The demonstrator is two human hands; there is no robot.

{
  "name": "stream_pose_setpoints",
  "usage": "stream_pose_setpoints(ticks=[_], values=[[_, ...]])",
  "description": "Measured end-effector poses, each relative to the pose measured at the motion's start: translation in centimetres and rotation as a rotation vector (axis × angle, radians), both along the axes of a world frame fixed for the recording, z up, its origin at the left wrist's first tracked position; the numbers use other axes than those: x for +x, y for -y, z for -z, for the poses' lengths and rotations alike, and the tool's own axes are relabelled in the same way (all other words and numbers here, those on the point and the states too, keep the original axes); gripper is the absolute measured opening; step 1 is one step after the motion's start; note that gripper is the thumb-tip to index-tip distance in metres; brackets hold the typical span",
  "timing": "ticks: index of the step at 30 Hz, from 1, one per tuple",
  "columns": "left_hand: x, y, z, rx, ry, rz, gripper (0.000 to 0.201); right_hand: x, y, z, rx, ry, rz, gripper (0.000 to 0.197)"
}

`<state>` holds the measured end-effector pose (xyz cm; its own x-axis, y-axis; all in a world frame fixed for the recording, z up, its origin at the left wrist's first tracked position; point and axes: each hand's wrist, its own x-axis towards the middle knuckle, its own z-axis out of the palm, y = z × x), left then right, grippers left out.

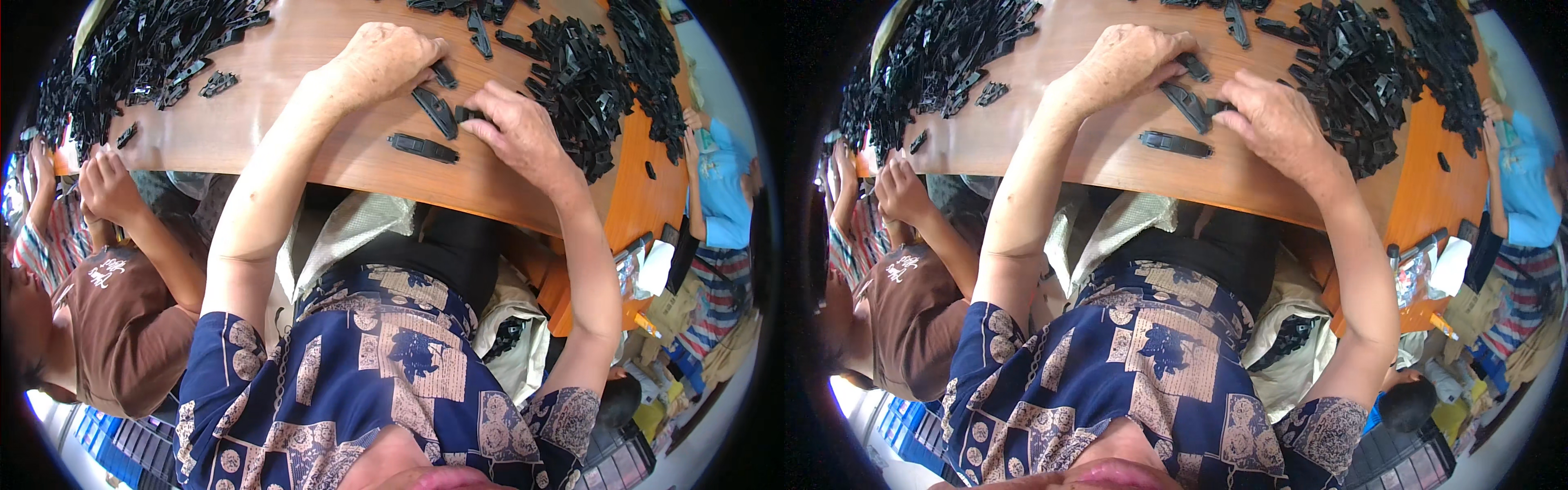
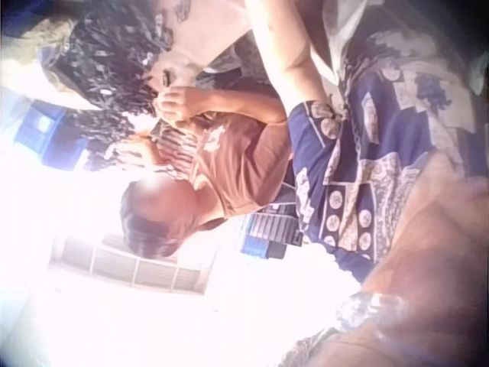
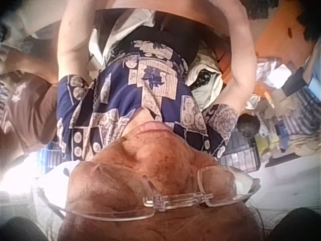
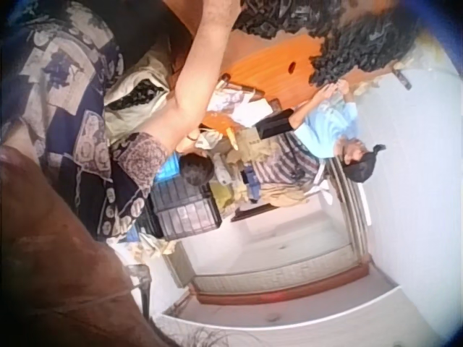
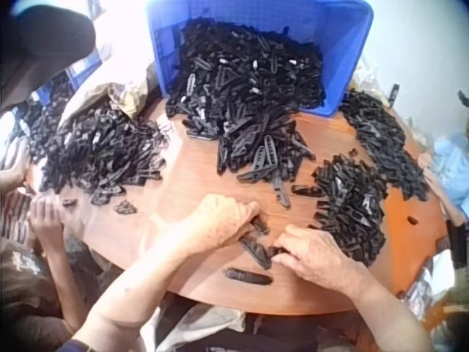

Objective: The person assembles black plastic components by fitting smaller plastic pieces together by hand and arranging the assembled parts in stacks on the table.

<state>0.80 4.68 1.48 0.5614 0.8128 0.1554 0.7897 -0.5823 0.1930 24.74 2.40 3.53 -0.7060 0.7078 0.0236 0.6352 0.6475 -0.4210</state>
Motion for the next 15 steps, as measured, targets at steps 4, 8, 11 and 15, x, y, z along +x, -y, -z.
stream_pose_setpoints(ticks=[4,8,11,15], values=[[0.2,-0.1,1.0,0.009,0.074,0.025,0.034,-0.2,0.6,-0.6,-0.016,-0.133,0.175,0.019],[-0.3,0.3,0.7,-0.040,0.173,-0.088,0.031,0.0,-0.4,-0.5,0.014,-0.131,0.286,0.017],[-2.0,-0.1,2.3,-0.053,0.279,-0.082,0.024,-1.0,-0.8,-0.6,0.059,-0.098,0.226,0.015],[-2.3,-0.4,3.0,-0.024,0.391,-0.013,0.023,-1.9,-1.4,-0.3,0.102,0.000,0.110,0.015]])
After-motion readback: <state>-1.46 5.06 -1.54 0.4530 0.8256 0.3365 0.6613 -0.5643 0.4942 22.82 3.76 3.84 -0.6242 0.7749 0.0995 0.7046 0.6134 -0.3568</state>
